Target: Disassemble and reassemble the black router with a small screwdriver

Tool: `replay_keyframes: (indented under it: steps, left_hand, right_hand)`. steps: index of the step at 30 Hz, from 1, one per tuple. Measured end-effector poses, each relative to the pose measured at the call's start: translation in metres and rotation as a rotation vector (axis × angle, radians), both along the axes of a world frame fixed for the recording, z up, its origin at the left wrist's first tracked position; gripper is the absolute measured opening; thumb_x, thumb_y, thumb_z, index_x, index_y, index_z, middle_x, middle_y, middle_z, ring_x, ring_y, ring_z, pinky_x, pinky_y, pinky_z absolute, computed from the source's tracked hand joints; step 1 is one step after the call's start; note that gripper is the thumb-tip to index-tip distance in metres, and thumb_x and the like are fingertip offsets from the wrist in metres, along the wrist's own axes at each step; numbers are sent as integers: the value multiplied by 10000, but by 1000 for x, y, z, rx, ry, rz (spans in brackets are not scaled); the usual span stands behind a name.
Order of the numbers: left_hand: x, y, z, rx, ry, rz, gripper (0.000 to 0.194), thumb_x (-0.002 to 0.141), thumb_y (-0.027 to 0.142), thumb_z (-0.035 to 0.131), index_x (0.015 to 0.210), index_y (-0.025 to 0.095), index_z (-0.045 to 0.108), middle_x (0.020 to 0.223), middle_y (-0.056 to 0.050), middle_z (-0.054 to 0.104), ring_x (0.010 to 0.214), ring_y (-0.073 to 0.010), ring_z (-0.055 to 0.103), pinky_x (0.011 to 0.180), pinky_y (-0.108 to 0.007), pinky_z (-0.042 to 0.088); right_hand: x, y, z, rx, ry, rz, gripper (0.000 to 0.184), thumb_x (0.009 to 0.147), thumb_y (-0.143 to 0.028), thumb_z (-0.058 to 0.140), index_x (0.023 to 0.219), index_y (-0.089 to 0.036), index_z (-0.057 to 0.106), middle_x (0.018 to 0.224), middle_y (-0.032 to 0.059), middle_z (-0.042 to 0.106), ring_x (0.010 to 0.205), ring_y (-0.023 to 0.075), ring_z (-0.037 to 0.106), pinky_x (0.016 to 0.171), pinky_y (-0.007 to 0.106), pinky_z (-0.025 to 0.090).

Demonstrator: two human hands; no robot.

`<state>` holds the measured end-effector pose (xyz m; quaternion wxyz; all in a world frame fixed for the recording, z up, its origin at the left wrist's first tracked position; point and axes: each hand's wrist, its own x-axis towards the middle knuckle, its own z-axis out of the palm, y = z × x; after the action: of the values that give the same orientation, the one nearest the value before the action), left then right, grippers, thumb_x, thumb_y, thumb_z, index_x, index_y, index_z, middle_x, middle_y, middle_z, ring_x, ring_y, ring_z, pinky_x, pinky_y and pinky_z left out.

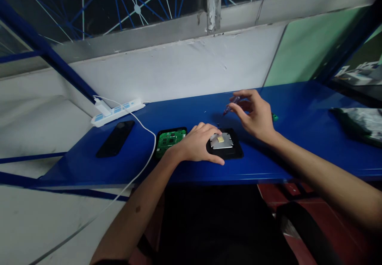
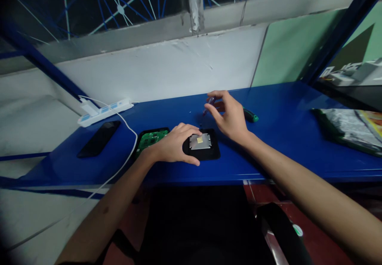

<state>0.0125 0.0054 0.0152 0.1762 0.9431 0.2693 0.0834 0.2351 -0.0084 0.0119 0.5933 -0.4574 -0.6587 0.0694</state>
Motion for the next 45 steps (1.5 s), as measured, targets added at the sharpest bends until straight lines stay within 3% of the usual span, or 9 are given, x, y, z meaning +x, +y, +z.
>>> replay_keyframes:
  steps: [12,18,25,36,45]
  left_hand:
    - [0,-1,0,-3,-7,-2,842,650,744,767,1284,242,534,1351,-75,555,1235,-312,464,1088,-457,362]
    - [0,0,1,-27,10,-6,822,672,749,736,1299,257,533,1353,-76,553,1238,-320,462,1078,-475,366]
    - [-2,0,0,-19,19,-20,835,714,753,699,1347,242,512,1408,-81,519,1272,-316,439,1085,-468,360]
    - [-2,-7,4,44,25,-15,806,773,777,605,1370,243,514,1438,-104,506,1289,-334,437,1090,-510,356]
    - [4,-15,6,176,-89,-115,517,849,598,659,1206,228,601,1347,-83,571,1255,-290,481,1081,-438,373]
  right_hand:
    - [0,0,0,-25,-58,-16,273,889,-378,680,1115,-252,594,938,35,737,758,192,742,708,354,624]
    - [10,8,-2,-17,89,21,304,887,-404,681,1154,-300,579,971,28,711,745,204,737,710,396,638]
    - [29,14,10,-48,189,72,263,862,-400,705,1104,-329,628,881,12,649,655,177,686,618,389,627]
    - [33,-4,-8,-196,362,120,270,801,-388,774,1027,-284,670,824,7,682,647,159,690,534,303,621]
    - [28,-8,-6,-280,350,145,279,803,-380,773,1032,-263,666,816,-8,685,573,122,662,562,289,605]
